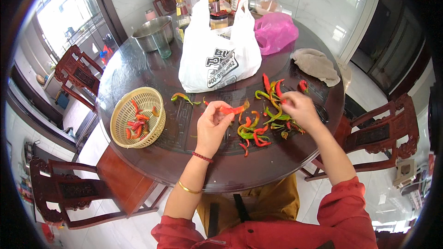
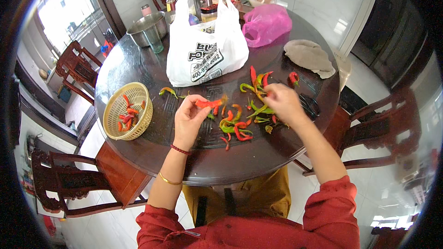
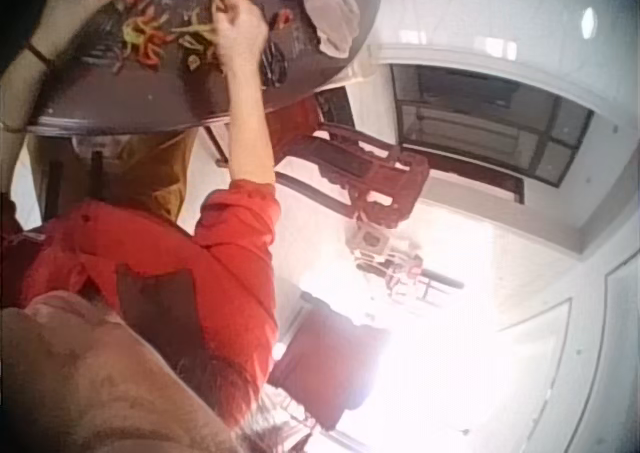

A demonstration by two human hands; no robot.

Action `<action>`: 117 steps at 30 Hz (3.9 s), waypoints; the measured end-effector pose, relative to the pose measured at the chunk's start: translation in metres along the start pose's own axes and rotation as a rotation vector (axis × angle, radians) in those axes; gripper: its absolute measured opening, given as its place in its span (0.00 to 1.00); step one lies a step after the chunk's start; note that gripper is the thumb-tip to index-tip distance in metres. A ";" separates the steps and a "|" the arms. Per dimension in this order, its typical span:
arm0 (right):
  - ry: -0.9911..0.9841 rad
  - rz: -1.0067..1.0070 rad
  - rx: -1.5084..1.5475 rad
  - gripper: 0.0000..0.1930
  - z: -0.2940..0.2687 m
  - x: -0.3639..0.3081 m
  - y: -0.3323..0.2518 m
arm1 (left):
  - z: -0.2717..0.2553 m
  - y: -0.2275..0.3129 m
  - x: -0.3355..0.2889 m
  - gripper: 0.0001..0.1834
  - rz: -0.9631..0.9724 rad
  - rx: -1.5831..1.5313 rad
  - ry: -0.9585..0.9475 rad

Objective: The person picks through a pile of red and green chili peppers on a table, using scissors to trim the stems and placing the peppers into a small woven basket.

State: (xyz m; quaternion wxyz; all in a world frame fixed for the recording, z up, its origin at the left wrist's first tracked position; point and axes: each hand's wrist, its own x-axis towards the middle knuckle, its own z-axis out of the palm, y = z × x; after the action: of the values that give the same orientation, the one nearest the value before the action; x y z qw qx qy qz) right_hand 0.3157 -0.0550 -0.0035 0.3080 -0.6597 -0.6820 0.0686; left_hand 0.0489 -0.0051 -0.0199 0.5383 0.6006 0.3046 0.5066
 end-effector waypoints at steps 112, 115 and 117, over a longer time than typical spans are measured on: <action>-0.371 0.291 0.407 0.26 0.006 -0.084 -0.062 | 0.022 0.000 -0.023 0.12 0.326 0.112 -0.070; -0.385 0.355 0.526 0.26 0.007 -0.085 -0.063 | 0.023 0.001 -0.023 0.10 0.353 0.202 -0.036; -0.331 0.232 0.354 0.25 0.000 -0.083 -0.072 | 0.022 0.002 -0.023 0.09 0.418 0.311 -0.021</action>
State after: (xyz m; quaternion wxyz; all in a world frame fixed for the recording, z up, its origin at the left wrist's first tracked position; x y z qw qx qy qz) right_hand 0.2486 -0.1414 0.0053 0.2930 -0.6492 -0.6205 0.3283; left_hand 0.0618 -0.0341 -0.0225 0.3262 0.7314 0.2425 0.5476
